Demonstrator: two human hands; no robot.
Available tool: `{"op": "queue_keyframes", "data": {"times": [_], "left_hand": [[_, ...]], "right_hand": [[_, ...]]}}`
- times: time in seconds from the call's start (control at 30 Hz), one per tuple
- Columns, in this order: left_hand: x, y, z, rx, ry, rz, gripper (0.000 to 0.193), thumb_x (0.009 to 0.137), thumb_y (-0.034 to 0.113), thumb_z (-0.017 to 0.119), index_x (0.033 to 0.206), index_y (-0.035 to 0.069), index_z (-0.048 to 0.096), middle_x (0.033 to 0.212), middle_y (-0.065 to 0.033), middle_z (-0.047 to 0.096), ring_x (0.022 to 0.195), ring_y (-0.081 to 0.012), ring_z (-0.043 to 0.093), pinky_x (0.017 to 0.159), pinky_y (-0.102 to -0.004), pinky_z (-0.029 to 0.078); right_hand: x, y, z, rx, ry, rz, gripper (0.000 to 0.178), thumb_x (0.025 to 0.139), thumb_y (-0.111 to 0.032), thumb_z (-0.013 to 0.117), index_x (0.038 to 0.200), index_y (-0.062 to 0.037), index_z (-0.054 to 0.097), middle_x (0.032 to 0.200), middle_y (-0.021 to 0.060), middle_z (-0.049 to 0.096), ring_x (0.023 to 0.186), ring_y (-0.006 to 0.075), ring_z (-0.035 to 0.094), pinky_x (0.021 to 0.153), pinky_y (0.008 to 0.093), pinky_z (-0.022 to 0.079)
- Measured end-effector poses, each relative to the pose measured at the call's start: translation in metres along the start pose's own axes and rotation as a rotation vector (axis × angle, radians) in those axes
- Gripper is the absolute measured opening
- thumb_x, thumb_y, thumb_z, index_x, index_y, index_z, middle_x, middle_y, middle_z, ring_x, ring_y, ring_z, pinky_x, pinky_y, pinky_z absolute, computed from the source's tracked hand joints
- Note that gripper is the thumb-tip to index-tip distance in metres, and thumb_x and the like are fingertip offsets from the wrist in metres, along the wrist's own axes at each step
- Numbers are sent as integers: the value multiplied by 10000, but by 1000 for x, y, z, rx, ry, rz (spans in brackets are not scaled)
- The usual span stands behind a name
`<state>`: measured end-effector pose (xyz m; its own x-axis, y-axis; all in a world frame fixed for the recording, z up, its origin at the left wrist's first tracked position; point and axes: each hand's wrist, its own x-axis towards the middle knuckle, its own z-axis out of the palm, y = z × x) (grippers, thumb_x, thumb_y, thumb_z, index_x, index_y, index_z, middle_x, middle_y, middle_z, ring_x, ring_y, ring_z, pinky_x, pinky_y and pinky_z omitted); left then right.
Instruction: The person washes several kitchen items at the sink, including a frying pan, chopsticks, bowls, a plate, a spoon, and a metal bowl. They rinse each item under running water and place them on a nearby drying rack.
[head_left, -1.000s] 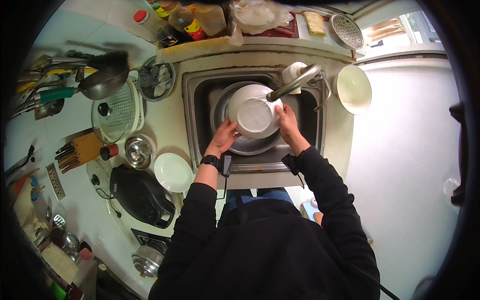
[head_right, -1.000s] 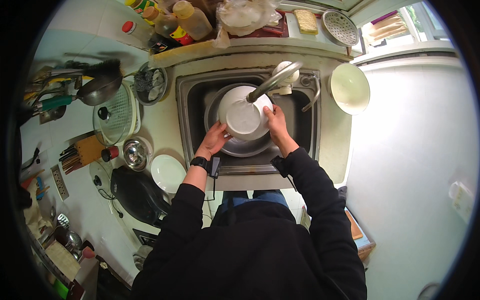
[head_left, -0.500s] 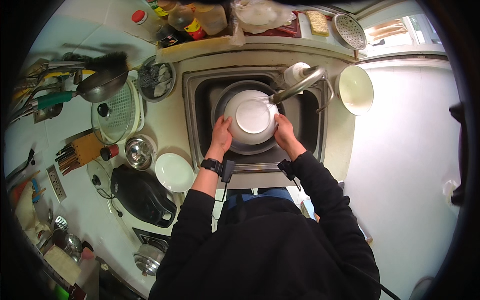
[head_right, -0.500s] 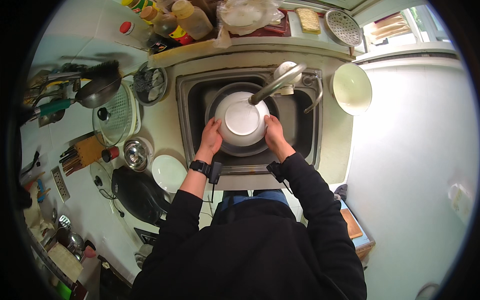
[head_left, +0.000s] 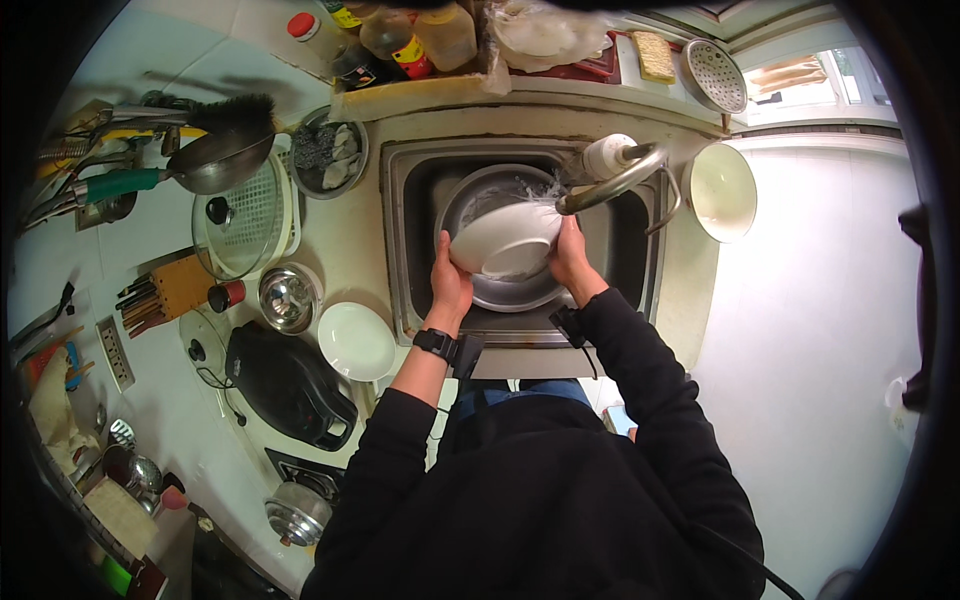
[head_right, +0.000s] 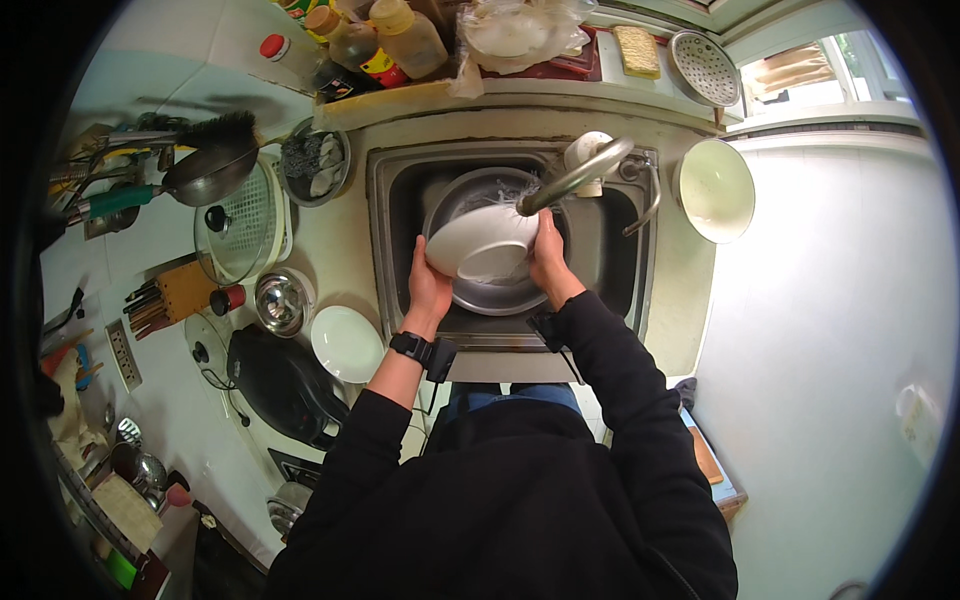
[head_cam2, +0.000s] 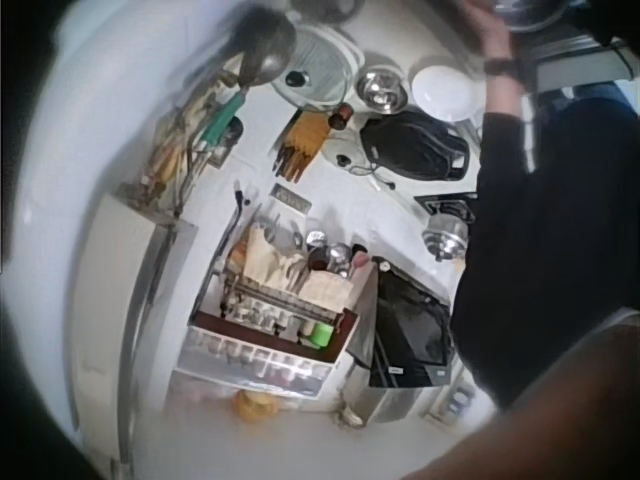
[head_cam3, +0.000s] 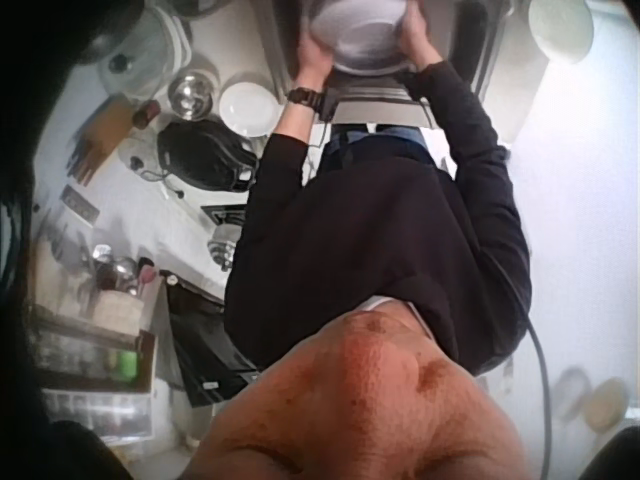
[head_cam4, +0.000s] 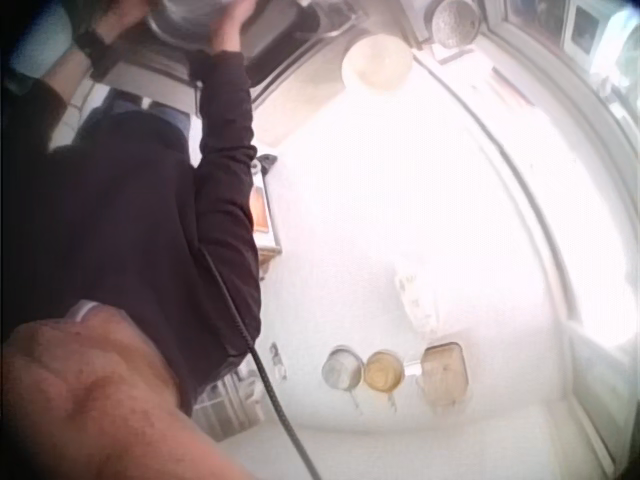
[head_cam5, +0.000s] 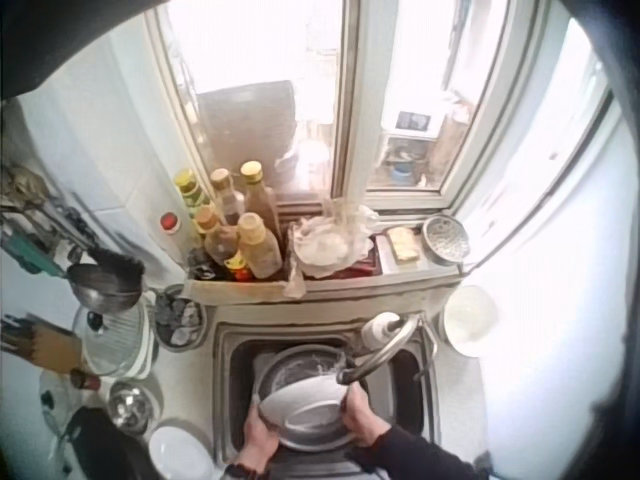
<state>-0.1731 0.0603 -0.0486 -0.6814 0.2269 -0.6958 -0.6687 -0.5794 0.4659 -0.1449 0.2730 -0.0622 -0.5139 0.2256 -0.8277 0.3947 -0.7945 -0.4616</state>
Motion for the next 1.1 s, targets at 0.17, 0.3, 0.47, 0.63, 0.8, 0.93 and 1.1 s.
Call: {"op": "queue_keyframes", "data": {"times": [0.17,0.3,0.47,0.63,0.8,0.93,1.1], "left_hand": [[15,-12,7,157,3,96,351,917,206,524,1212,20,559,1093,-55,616,1101,-202,546,976,-342,401],[18,-3,10,259,-20,-204,388,884,128,541,1240,-23,517,1174,-100,617,1122,-241,581,981,-404,459],[22,-2,4,484,-64,-332,333,949,110,555,1253,-20,517,1229,-134,604,1083,-259,614,922,-422,510],[25,-8,4,421,-64,-93,337,982,135,539,1282,-15,508,1255,-140,597,1116,-247,602,920,-412,505],[19,2,10,500,-30,10,341,988,132,509,1301,-5,503,1238,-133,606,1096,-236,610,875,-390,520],[10,4,5,656,70,74,327,961,125,508,1254,-14,542,1128,-112,650,975,-200,652,745,-320,541],[8,-1,-20,771,118,124,356,930,86,508,1268,-20,538,1149,-137,654,1019,-229,641,822,-339,509]], "right_hand": [[-19,-26,-23,18,-276,209,603,853,-164,421,1446,-62,375,1297,151,531,1164,305,536,991,491,420],[-26,-22,-40,-84,-238,-35,785,732,17,403,1504,-42,272,1374,186,478,1219,296,515,1033,376,410],[-13,-30,-53,-288,-203,-303,598,872,-45,450,1458,-6,337,1370,152,495,1219,262,513,1025,356,404],[9,-53,-51,-227,-46,-302,395,965,-175,508,1327,-20,504,1298,86,558,1171,191,533,941,334,436],[24,-53,-46,-160,-42,-198,319,981,-250,581,1219,-39,591,1131,36,632,971,127,598,778,272,476],[31,-50,-37,-184,-44,-280,291,965,-238,611,1147,-13,642,985,50,673,850,121,631,735,242,485],[22,-55,-29,-82,-109,-271,306,962,-231,617,1128,26,639,964,71,678,832,123,643,729,237,500]]}}
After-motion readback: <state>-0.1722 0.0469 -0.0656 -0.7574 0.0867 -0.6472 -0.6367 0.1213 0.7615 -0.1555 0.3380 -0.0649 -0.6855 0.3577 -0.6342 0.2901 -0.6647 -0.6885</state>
